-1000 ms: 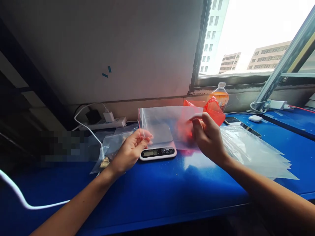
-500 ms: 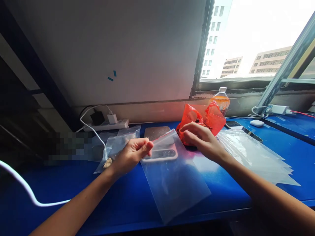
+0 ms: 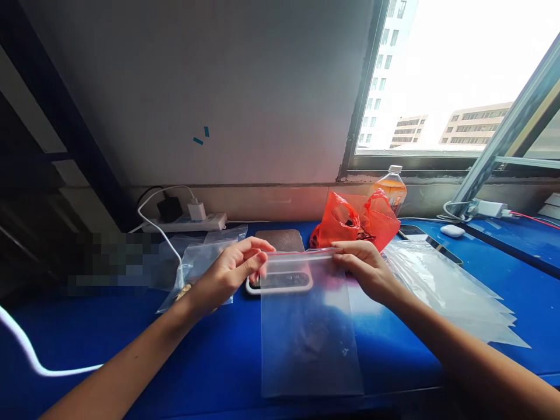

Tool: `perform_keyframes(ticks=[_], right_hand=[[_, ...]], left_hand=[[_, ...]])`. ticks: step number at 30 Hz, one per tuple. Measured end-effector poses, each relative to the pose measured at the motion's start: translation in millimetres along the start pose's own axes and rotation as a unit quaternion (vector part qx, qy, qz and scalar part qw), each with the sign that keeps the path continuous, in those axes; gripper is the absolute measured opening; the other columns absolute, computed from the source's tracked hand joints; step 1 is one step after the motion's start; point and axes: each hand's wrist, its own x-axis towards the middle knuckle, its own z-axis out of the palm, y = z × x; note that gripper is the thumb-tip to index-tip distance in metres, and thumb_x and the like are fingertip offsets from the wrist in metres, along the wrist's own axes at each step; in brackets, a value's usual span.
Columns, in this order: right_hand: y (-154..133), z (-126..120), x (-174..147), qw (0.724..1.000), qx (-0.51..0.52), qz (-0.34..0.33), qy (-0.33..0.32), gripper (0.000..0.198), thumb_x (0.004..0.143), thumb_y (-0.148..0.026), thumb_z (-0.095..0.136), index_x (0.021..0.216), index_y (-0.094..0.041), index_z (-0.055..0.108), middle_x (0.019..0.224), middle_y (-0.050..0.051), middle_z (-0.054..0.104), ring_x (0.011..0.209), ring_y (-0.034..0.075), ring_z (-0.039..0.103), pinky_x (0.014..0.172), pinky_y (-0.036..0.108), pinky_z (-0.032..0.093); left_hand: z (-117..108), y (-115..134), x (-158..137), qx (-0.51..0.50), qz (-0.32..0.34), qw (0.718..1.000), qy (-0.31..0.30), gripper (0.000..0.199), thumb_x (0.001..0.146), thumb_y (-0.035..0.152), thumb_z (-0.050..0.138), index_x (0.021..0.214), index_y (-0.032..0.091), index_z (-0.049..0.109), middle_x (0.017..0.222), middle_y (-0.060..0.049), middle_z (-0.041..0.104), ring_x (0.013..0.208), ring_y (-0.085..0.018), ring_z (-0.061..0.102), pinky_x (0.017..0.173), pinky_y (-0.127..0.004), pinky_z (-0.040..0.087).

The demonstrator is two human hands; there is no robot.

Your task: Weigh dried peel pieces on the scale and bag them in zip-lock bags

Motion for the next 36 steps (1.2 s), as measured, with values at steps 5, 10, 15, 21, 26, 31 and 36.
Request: perform_keyframes(ticks=[5, 10, 15, 21, 26, 31, 36], right_hand=[[0.7, -2.0, 2.0, 0.998, -0.048, -0.034, -0.006, 0.037, 0.084, -0.043, 0.051, 0.058, -0.018, 0.045, 0.057, -0.002, 0.039, 0.053, 0.009, 0.034, 0.05, 0.024, 0.026], [-4.1, -2.1, 3.3, 0.977, -0.178, -0.104, -0.048, 0.024, 0.085, -0.028, 0.05, 0.063, -0.017, 0.05, 0.059, -0.002, 0.045, 0.055, 0.009, 0.038, 0.051, 0.024, 0.029], [-10.3, 16.1, -6.0, 0.897, -0.394, -0.198, -0.02, 0.019, 0.078, -0.022, 0.056, 0.095, -0.015, 0.062, 0.087, 0.006, 0.063, 0.08, 0.017, 0.053, 0.072, 0.031, 0.037], [-14.5, 34.2, -17.6, 0.891, -0.395, -0.203, -0.091, 0.009, 0.072, -0.021, 0.058, 0.079, -0.018, 0.063, 0.075, 0.0, 0.064, 0.072, 0.014, 0.051, 0.067, 0.029, 0.03], [-12.9, 34.4, -16.6, 0.873, -0.428, -0.207, -0.106, 0.006, 0.072, -0.018, 0.055, 0.066, -0.018, 0.056, 0.064, -0.001, 0.061, 0.064, 0.012, 0.046, 0.062, 0.029, 0.024], [-9.1, 36.8, -16.7, 0.864, -0.424, -0.249, -0.106, 0.008, 0.071, -0.013, 0.053, 0.064, -0.017, 0.053, 0.065, -0.002, 0.06, 0.063, 0.011, 0.044, 0.062, 0.028, 0.024], [-6.9, 38.1, -15.8, 0.868, -0.411, -0.255, -0.112, 0.01, 0.071, -0.013, 0.053, 0.062, -0.017, 0.052, 0.059, -0.003, 0.056, 0.058, 0.01, 0.041, 0.061, 0.027, 0.025]], left_hand=[[-0.8, 1.1, 1.8, 0.102, 0.003, 0.994, 0.036, 0.026, 0.086, 0.038, 0.054, 0.073, 0.016, 0.058, 0.062, 0.003, 0.05, 0.058, -0.01, 0.045, 0.055, -0.022, 0.037], [-1.9, 6.0, -3.3, 0.228, 0.041, 0.972, 0.041, 0.026, 0.085, 0.03, 0.049, 0.064, 0.016, 0.057, 0.06, 0.002, 0.054, 0.058, -0.012, 0.049, 0.055, -0.023, 0.038], [19.4, 3.9, -10.8, 0.384, 0.178, 0.906, -0.017, 0.018, 0.087, 0.019, 0.051, 0.074, 0.016, 0.064, 0.068, 0.0, 0.063, 0.062, -0.012, 0.055, 0.061, -0.024, 0.041], [44.2, -3.0, -17.7, 0.417, 0.253, 0.873, -0.032, 0.02, 0.089, 0.015, 0.05, 0.077, 0.014, 0.065, 0.065, -0.002, 0.061, 0.059, -0.013, 0.054, 0.059, -0.025, 0.04], [41.2, -2.5, -18.7, 0.408, 0.255, 0.876, -0.038, 0.024, 0.092, 0.014, 0.047, 0.077, 0.015, 0.065, 0.065, -0.002, 0.062, 0.059, -0.013, 0.055, 0.058, -0.025, 0.04], [41.4, -1.3, -18.7, 0.406, 0.286, 0.867, -0.049, 0.022, 0.09, 0.012, 0.047, 0.073, 0.014, 0.061, 0.064, -0.001, 0.06, 0.057, -0.012, 0.052, 0.057, -0.024, 0.038], [41.0, 1.4, -19.4, 0.435, 0.328, 0.838, -0.035, 0.02, 0.086, 0.01, 0.05, 0.07, 0.014, 0.061, 0.06, 0.0, 0.057, 0.054, -0.012, 0.048, 0.054, -0.026, 0.036]])
